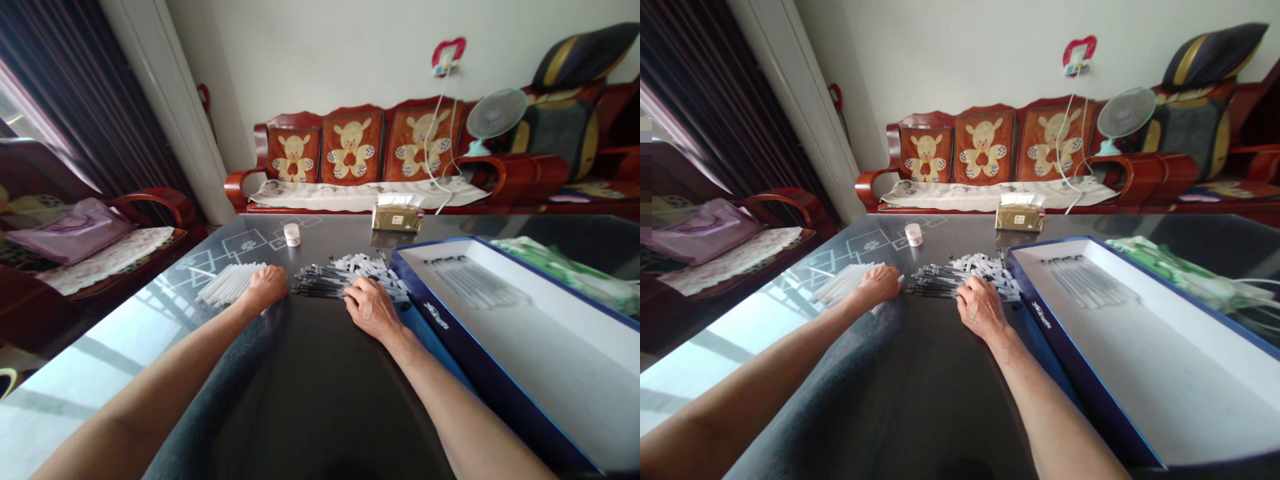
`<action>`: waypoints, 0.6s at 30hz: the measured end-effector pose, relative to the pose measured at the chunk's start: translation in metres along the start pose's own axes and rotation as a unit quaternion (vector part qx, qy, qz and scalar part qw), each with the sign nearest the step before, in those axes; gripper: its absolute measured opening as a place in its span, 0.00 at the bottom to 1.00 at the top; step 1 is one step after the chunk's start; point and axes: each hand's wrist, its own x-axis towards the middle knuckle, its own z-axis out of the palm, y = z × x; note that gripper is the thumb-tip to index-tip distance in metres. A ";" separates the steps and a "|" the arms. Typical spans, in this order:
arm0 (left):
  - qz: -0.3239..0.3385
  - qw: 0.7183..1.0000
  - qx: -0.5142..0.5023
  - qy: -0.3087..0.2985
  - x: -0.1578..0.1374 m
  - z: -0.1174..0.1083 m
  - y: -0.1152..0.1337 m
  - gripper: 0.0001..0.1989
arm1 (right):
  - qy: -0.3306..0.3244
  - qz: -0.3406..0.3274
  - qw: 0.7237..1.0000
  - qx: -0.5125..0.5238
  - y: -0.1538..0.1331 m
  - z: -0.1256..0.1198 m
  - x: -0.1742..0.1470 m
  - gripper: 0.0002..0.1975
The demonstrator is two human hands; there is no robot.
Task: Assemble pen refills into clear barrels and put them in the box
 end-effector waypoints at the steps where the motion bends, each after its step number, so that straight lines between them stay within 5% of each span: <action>1: 0.001 1.000 0.004 0.004 -0.002 0.000 0.001 0.16 | -0.002 0.005 1.000 -0.003 0.001 0.001 0.000 0.07; 18: 0.096 0.990 -0.083 0.063 -0.002 -0.016 -0.007 0.17 | -0.011 -0.018 0.999 0.027 0.005 0.000 -0.002 0.05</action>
